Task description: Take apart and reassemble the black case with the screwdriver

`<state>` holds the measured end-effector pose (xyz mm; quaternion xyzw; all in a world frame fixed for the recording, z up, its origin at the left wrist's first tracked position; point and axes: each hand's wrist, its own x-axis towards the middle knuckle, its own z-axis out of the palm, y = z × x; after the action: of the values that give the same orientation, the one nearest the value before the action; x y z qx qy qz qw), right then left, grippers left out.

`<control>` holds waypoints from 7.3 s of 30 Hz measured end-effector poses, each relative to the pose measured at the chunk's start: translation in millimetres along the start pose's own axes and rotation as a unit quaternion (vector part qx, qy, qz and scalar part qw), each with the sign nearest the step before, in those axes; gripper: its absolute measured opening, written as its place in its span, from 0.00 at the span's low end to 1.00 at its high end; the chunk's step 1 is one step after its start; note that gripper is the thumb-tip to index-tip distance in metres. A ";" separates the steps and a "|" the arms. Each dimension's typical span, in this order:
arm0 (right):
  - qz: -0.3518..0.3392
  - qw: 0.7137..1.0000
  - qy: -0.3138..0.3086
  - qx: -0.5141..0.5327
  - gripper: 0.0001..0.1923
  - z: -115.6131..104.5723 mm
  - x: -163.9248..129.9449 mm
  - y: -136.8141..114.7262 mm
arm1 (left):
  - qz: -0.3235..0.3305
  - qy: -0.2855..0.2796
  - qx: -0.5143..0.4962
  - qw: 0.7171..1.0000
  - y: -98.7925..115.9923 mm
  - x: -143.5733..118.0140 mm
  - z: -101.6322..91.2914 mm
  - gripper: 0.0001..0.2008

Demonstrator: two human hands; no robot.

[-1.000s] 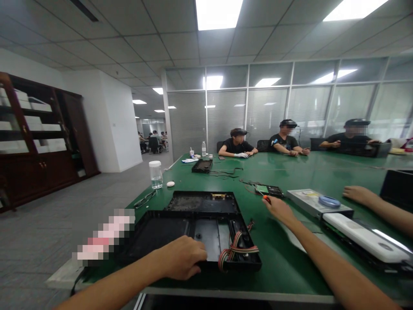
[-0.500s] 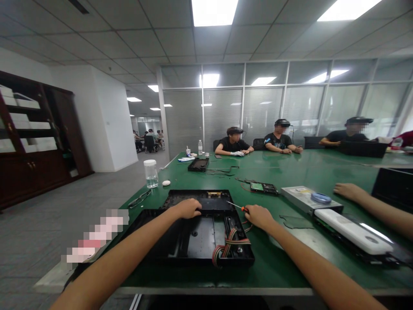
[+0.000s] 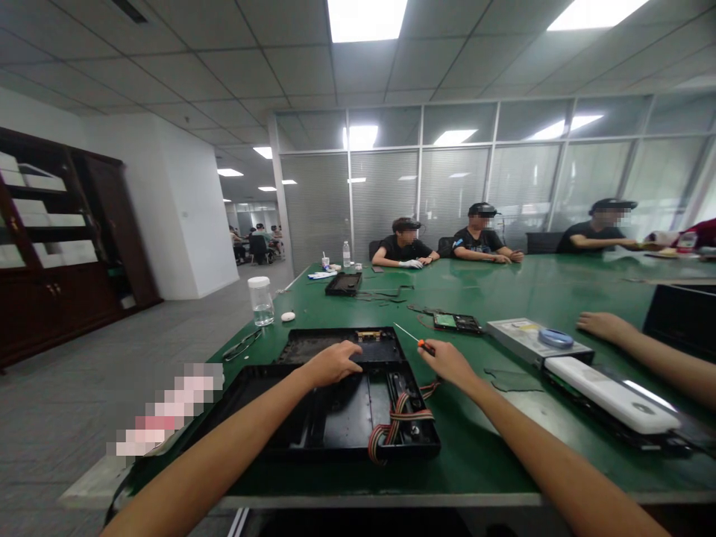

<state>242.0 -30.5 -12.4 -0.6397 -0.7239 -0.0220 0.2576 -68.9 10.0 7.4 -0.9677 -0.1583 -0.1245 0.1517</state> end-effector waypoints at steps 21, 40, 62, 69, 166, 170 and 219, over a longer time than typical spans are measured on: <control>-0.089 0.990 -0.070 0.087 0.17 4.9 -3.9 -3.1 | -0.059 0.036 -0.087 0.994 5.8 -8.6 2.0 0.07; -0.089 0.962 -0.138 0.217 0.21 0.0 -11.1 -21.7 | -0.035 -0.029 -0.164 0.985 30.4 60.9 -1.3 0.07; -0.067 0.935 0.012 0.347 0.17 -35.9 1.8 10.5 | -0.078 -0.012 -0.228 0.971 33.0 48.5 13.1 0.08; -0.040 0.947 0.173 0.269 0.18 -36.8 -4.2 0.4 | -0.108 -0.028 -0.245 0.963 34.4 51.3 11.0 0.07; -0.295 0.943 -0.141 -0.057 0.07 -57.9 -140.6 -96.4 | -0.278 -0.291 -0.133 0.906 -35.3 15.4 -29.8 0.15; -0.279 0.951 -0.132 -0.029 0.05 -60.0 -155.0 -82.5 | -0.222 -0.286 -0.108 0.926 -35.8 6.2 -16.8 0.10; -0.142 0.949 -0.104 0.263 0.18 16.2 -8.0 -24.5 | 0.039 -0.043 0.006 0.998 36.6 47.4 8.6 0.12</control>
<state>213.8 -36.4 -22.4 -0.4385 -0.8103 0.1994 0.3337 -11.1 -7.5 3.9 -0.9766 -0.1274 -0.0757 0.1557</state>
